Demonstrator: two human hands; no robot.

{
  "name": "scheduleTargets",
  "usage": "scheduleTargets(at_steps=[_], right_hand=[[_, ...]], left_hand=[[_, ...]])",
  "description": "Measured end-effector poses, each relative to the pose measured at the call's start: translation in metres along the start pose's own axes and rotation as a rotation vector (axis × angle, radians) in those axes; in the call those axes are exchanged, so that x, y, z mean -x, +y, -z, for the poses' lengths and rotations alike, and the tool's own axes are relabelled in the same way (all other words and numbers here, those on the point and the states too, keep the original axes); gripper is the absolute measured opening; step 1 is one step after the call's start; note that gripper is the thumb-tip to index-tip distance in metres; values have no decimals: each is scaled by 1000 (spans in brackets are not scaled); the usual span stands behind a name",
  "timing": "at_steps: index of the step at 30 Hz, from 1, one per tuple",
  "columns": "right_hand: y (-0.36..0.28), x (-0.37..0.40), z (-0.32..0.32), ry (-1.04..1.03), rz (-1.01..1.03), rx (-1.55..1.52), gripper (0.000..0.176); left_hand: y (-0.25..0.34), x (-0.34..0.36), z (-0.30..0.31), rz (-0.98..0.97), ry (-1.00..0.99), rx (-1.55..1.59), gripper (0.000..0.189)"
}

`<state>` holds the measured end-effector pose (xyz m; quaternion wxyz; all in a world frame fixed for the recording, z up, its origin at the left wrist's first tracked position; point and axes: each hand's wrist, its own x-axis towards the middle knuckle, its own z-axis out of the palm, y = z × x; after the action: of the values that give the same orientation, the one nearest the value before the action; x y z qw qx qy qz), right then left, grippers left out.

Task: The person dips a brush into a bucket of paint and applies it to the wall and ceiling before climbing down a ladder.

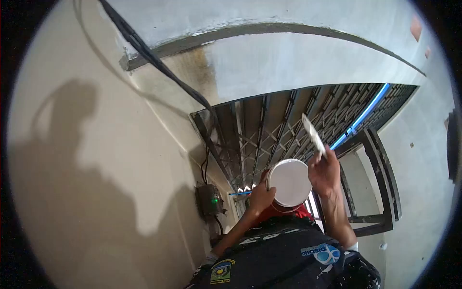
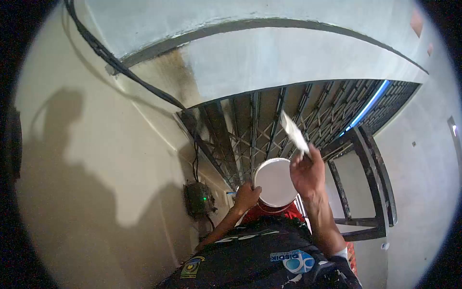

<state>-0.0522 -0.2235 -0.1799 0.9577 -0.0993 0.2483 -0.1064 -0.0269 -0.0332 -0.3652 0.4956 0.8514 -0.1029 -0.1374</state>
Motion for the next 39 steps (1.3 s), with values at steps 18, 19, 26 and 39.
scheduleTargets(at_steps=[18, 19, 26, 39], right_hand=[[83, -32, -256, -1625, 1572, 1708, 23], [86, -30, -258, -1626, 1580, 1707, 23], [98, -30, -262, -1596, 1564, 1912, 21], [95, 4, -299, -1721, 1462, 1927, 21]], left_hand=[[23, 8, 11, -1, -31, 33, 44], [21, 7, 10, 19, -56, 36, 45], [36, 12, 22, 38, -87, 12, 49], [19, 3, 11, 29, -90, -31, 50]])
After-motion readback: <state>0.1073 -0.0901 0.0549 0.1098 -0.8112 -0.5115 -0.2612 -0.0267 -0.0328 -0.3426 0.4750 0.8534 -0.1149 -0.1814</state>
